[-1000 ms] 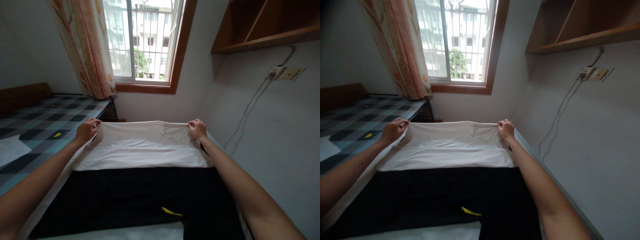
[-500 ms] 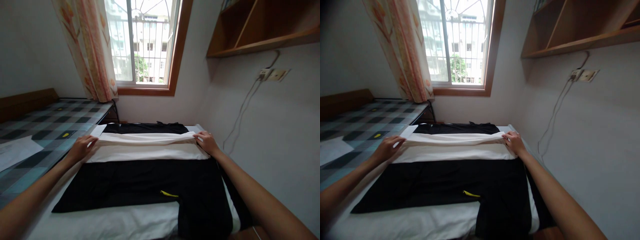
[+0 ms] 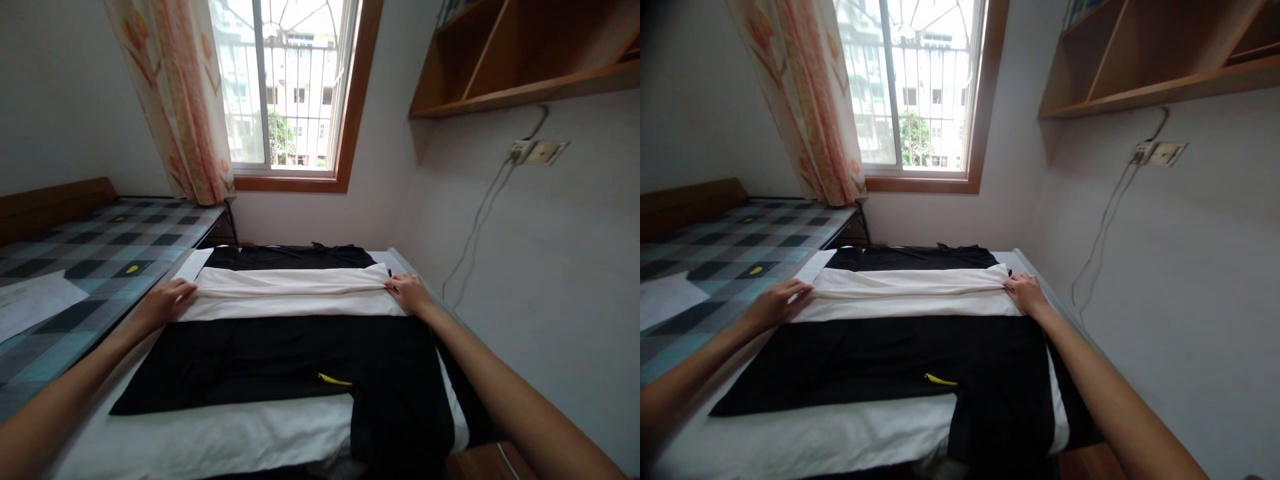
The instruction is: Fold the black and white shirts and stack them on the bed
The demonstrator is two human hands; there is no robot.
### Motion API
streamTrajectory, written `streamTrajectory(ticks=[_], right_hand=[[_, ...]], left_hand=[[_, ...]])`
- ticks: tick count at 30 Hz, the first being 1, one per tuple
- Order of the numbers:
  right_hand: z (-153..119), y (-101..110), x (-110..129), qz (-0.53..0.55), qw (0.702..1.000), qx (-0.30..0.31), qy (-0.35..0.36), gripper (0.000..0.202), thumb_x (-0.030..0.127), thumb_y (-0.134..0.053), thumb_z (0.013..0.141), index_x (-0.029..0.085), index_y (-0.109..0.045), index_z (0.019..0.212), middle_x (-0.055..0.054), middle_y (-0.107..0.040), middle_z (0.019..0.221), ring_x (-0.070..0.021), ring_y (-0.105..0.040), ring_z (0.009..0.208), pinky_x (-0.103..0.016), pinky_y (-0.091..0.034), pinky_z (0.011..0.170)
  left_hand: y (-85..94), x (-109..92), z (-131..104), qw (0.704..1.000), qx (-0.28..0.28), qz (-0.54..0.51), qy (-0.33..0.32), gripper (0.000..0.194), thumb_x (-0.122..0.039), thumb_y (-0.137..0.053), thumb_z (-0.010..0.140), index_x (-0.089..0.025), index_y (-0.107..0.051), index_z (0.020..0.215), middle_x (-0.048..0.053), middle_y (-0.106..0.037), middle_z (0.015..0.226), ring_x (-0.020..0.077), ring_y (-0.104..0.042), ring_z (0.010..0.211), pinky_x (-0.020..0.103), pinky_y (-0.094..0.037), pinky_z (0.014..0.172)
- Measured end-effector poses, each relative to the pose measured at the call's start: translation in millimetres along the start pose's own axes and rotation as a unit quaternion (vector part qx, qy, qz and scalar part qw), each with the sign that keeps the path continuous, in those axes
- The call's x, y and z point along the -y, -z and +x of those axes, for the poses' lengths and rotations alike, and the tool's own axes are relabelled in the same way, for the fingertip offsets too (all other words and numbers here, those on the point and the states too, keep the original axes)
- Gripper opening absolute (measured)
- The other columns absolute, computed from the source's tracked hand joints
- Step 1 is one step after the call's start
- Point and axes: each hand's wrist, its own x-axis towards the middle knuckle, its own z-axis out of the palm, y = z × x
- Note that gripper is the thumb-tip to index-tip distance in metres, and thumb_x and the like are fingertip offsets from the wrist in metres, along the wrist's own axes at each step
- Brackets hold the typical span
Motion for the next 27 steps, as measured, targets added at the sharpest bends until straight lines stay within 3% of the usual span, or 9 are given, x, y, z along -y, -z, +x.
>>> streamTrajectory(ticks=[4,10,12,17,22,27], right_hand=[[-2,8,20,-0.036,0.999,-0.018,0.023,0.026,0.026,-0.053,0.088,0.021,-0.073,0.104,-0.012,-0.067,0.109,-0.0294,-0.053,0.103,-0.041,-0.034,0.089],[12,17,77,-0.031,0.98,-0.05,0.191,0.021,0.025,-0.054,0.09,0.022,-0.07,0.103,-0.009,-0.066,0.108,-0.0257,-0.052,0.104,-0.039,-0.03,0.093],[18,17,95,-0.037,0.974,-0.048,0.219,0.019,0.023,-0.052,0.091,0.02,-0.07,0.097,-0.009,-0.066,0.103,-0.0244,-0.054,0.098,-0.038,-0.03,0.091],[23,12,117,-0.017,0.986,-0.077,0.148,0.017,0.021,-0.051,0.091,0.016,-0.067,0.091,-0.01,-0.067,0.092,-0.0224,-0.057,0.09,-0.035,-0.033,0.086],[10,6,114,0.052,0.988,-0.015,0.143,0.015,0.023,-0.054,0.088,0.018,-0.068,0.092,-0.006,-0.067,0.092,-0.0193,-0.059,0.086,-0.029,-0.038,0.081],[20,9,105,0.113,0.992,-0.04,0.043,0.032,0.037,-0.044,0.097,0.02,-0.071,0.098,-0.008,-0.069,0.103,-0.0209,-0.061,0.098,-0.031,-0.04,0.088]], left_hand=[[-10.7,-1,-8,0.999,0.003,0.035,-0.038,0.039,-0.045,-0.039,0.089,-0.022,-0.071,0.093,0.01,-0.07,0.101,0.0269,-0.066,0.091,0.039,-0.049,0.083],[-19.7,1,-14,0.997,-0.05,0.026,-0.046,0.041,-0.045,-0.039,0.09,-0.02,-0.07,0.1,0.012,-0.07,0.102,0.0292,-0.064,0.097,0.042,-0.047,0.087],[-20.7,2,-16,0.997,-0.06,0.022,-0.051,0.04,-0.045,-0.04,0.09,-0.02,-0.07,0.097,0.012,-0.07,0.1,0.0289,-0.064,0.095,0.042,-0.047,0.085],[-18.2,4,-20,0.993,-0.106,0.028,-0.04,0.039,-0.046,-0.041,0.091,-0.021,-0.07,0.092,0.01,-0.07,0.096,0.0259,-0.064,0.086,0.039,-0.047,0.08],[-10.5,2,-22,0.998,-0.033,-0.008,-0.056,0.038,-0.049,-0.045,0.087,-0.023,-0.071,0.082,0.007,-0.071,0.088,0.022,-0.065,0.081,0.033,-0.048,0.078],[-4.3,-6,-1,0.999,-0.033,0.019,0.024,0.041,-0.045,-0.039,0.088,-0.021,-0.072,0.093,0.009,-0.071,0.101,0.0264,-0.066,0.093,0.037,-0.049,0.087]])
